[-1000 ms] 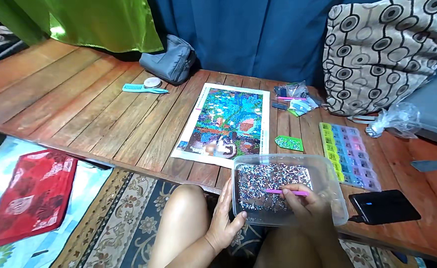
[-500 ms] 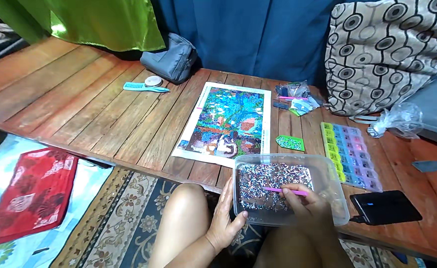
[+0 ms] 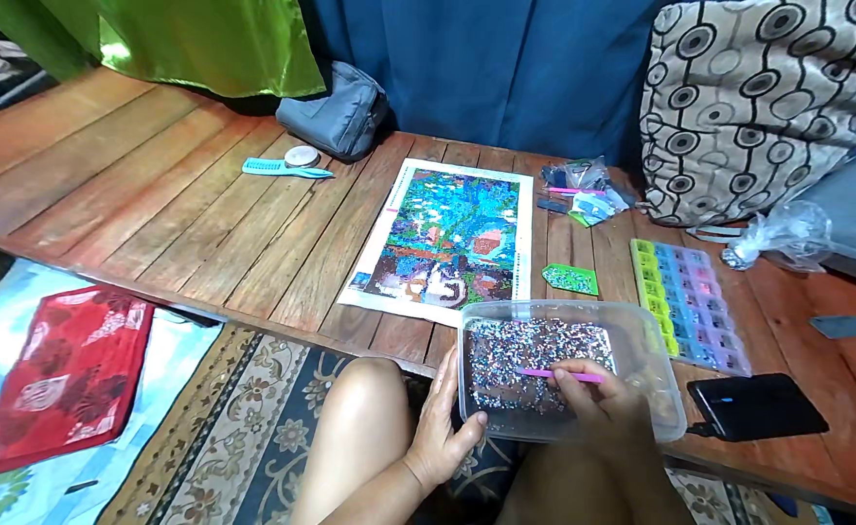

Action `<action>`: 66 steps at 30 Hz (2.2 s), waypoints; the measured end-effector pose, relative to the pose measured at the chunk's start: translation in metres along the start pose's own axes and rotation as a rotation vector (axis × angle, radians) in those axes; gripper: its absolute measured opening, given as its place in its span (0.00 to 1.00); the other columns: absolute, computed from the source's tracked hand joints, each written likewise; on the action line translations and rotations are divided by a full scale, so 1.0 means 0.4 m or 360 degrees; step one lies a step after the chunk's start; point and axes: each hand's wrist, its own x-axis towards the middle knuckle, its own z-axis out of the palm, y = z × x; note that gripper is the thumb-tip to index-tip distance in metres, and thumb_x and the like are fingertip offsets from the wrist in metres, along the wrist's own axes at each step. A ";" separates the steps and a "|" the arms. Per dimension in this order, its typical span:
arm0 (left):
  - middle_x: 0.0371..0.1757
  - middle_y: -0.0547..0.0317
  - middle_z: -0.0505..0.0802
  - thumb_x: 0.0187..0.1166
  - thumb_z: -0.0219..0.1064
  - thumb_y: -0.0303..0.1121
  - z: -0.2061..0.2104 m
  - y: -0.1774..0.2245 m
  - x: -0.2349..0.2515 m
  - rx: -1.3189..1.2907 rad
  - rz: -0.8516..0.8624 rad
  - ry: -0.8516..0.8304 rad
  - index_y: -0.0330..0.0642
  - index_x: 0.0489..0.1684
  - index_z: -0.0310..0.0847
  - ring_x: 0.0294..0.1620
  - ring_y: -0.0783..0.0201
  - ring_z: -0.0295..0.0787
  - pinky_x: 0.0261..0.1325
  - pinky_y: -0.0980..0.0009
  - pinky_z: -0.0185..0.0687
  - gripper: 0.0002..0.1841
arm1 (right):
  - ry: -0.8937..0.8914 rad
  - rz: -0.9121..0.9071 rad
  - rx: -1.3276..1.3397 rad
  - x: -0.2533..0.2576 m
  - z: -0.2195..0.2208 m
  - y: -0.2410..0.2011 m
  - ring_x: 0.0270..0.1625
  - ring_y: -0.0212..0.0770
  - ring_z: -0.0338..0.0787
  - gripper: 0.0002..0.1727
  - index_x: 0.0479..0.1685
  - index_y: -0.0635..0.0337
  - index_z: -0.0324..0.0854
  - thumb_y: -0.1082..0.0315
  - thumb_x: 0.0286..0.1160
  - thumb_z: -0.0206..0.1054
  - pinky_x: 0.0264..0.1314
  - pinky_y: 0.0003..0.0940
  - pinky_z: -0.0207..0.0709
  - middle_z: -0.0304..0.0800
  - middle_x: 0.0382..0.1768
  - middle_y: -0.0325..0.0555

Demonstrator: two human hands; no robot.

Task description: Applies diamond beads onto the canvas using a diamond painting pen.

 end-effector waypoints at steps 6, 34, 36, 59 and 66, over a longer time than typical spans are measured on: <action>0.87 0.33 0.67 0.79 0.52 0.65 -0.001 0.000 0.001 0.0009 -0.0006 -0.0007 0.28 0.87 0.60 0.91 0.53 0.59 0.90 0.60 0.51 0.48 | 0.0015 0.0020 0.0002 -0.002 0.000 0.002 0.23 0.16 0.81 0.14 0.36 0.61 0.89 0.63 0.75 0.59 0.27 0.12 0.74 0.89 0.24 0.35; 0.88 0.35 0.67 0.79 0.53 0.65 -0.004 0.006 0.005 0.0002 -0.0004 -0.0016 0.28 0.87 0.59 0.92 0.54 0.58 0.91 0.59 0.49 0.48 | 0.0316 0.0160 0.0046 -0.003 -0.010 -0.007 0.21 0.14 0.79 0.13 0.33 0.64 0.86 0.64 0.74 0.59 0.25 0.12 0.73 0.86 0.22 0.32; 0.88 0.35 0.66 0.80 0.53 0.65 -0.004 0.004 0.005 -0.0006 -0.0002 -0.0023 0.29 0.88 0.58 0.92 0.55 0.57 0.91 0.60 0.48 0.48 | 0.0333 0.0180 0.0056 -0.002 -0.014 -0.002 0.21 0.14 0.79 0.13 0.33 0.63 0.86 0.63 0.73 0.60 0.25 0.12 0.73 0.86 0.22 0.31; 0.88 0.34 0.67 0.79 0.53 0.65 -0.003 0.004 0.004 -0.0034 0.0011 -0.0003 0.29 0.88 0.59 0.91 0.57 0.58 0.91 0.63 0.50 0.48 | 0.0164 0.0029 -0.0055 -0.002 -0.012 0.003 0.22 0.17 0.79 0.14 0.34 0.61 0.89 0.62 0.74 0.60 0.26 0.14 0.72 0.87 0.22 0.34; 0.89 0.36 0.65 0.79 0.53 0.65 -0.004 0.006 0.004 -0.0032 -0.0010 -0.0013 0.31 0.89 0.57 0.92 0.57 0.58 0.91 0.62 0.50 0.48 | 0.0157 0.0014 -0.0032 -0.003 -0.012 0.007 0.22 0.15 0.77 0.14 0.32 0.61 0.88 0.63 0.74 0.60 0.26 0.12 0.70 0.85 0.21 0.33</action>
